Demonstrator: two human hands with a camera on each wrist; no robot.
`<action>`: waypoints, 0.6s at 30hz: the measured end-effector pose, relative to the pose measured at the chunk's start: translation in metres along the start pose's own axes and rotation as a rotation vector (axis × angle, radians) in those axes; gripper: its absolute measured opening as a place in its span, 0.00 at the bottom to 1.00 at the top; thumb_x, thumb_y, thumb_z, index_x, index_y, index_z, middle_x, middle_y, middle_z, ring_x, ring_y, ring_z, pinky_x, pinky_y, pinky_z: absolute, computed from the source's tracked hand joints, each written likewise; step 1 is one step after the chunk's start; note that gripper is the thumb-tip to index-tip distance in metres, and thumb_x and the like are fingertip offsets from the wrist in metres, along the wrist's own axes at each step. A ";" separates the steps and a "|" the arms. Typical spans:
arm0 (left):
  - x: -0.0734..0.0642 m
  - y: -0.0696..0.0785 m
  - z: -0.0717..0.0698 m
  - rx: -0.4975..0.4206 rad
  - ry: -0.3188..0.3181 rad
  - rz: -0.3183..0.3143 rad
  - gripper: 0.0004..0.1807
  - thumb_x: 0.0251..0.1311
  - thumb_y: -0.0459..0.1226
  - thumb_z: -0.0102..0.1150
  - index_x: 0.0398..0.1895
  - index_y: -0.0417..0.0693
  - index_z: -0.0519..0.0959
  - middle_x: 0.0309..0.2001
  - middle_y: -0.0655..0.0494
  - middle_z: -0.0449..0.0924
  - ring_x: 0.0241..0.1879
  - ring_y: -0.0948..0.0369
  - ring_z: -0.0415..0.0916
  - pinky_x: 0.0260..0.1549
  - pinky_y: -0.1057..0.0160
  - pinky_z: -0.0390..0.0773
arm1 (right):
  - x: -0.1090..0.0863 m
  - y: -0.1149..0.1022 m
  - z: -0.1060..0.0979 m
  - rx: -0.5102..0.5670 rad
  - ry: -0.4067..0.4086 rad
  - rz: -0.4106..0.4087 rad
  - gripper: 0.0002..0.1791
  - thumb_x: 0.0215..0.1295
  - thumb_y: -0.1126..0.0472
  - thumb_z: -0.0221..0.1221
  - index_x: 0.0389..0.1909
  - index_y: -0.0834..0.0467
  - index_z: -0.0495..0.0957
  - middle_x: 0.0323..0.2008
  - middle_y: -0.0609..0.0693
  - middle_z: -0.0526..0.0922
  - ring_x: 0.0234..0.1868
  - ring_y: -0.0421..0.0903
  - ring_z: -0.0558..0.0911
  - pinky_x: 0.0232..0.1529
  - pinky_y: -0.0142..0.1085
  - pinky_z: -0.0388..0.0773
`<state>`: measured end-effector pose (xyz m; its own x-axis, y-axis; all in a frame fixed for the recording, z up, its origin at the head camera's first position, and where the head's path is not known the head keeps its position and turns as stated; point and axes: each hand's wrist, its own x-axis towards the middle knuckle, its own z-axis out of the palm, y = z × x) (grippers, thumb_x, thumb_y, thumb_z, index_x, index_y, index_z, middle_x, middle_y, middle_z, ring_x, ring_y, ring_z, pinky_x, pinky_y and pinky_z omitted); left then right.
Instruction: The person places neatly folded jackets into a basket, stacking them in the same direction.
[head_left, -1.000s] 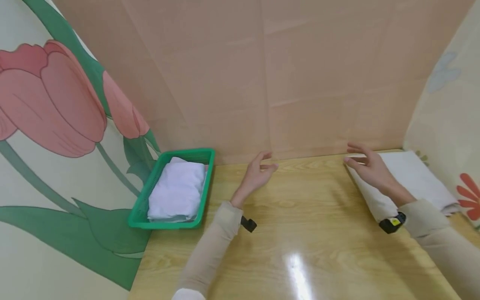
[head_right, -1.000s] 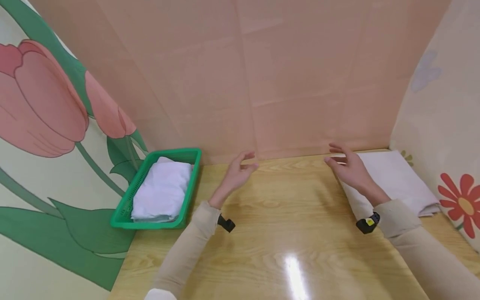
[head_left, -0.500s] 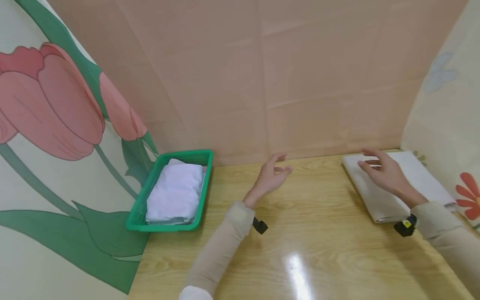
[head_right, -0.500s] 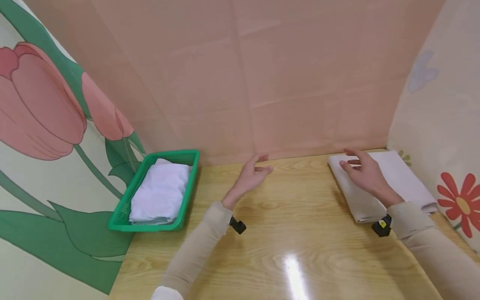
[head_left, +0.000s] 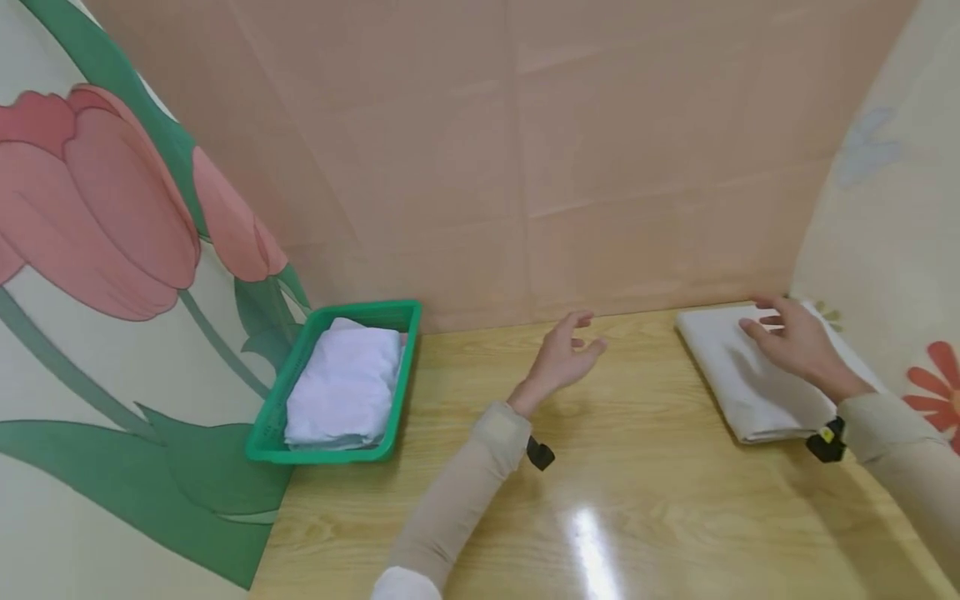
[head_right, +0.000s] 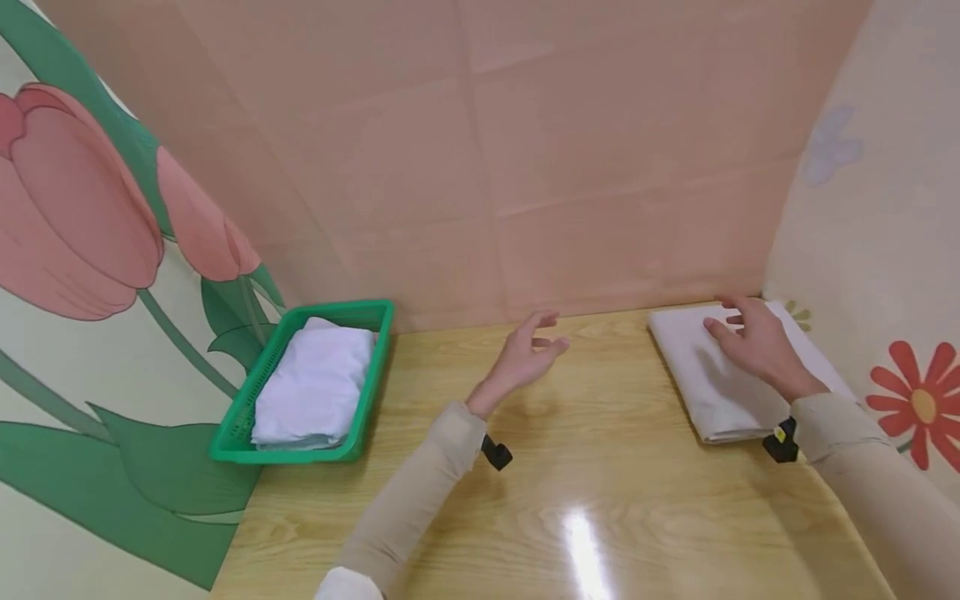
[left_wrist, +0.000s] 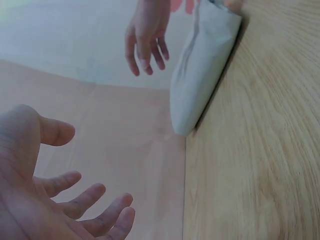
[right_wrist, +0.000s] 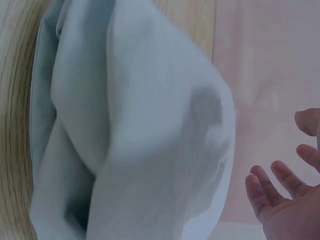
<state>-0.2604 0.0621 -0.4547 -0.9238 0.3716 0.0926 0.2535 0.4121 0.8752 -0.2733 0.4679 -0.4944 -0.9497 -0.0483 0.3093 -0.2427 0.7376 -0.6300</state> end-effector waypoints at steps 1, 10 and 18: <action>0.001 0.000 0.002 -0.002 0.000 -0.002 0.32 0.76 0.51 0.60 0.79 0.62 0.67 0.76 0.53 0.72 0.65 0.48 0.78 0.54 0.56 0.84 | 0.001 0.004 -0.001 -0.012 -0.001 -0.003 0.31 0.78 0.58 0.59 0.73 0.72 0.67 0.63 0.81 0.73 0.54 0.82 0.78 0.35 0.13 0.65; 0.009 0.004 0.027 -0.031 -0.015 -0.007 0.31 0.75 0.51 0.61 0.78 0.65 0.69 0.75 0.53 0.73 0.64 0.51 0.79 0.51 0.60 0.84 | -0.002 0.031 -0.016 -0.093 -0.053 0.011 0.34 0.79 0.56 0.57 0.75 0.73 0.63 0.61 0.86 0.68 0.53 0.87 0.74 0.50 0.77 0.71; 0.011 0.004 0.055 -0.084 -0.033 -0.044 0.30 0.75 0.53 0.60 0.78 0.68 0.70 0.74 0.59 0.74 0.65 0.50 0.79 0.51 0.59 0.84 | -0.018 0.059 -0.032 -0.171 -0.096 0.058 0.35 0.80 0.51 0.56 0.72 0.75 0.64 0.67 0.87 0.63 0.62 0.85 0.65 0.58 0.75 0.63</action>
<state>-0.2542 0.1133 -0.4763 -0.9233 0.3823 0.0384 0.1862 0.3577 0.9151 -0.2643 0.5335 -0.5143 -0.9775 -0.0606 0.2019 -0.1582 0.8441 -0.5124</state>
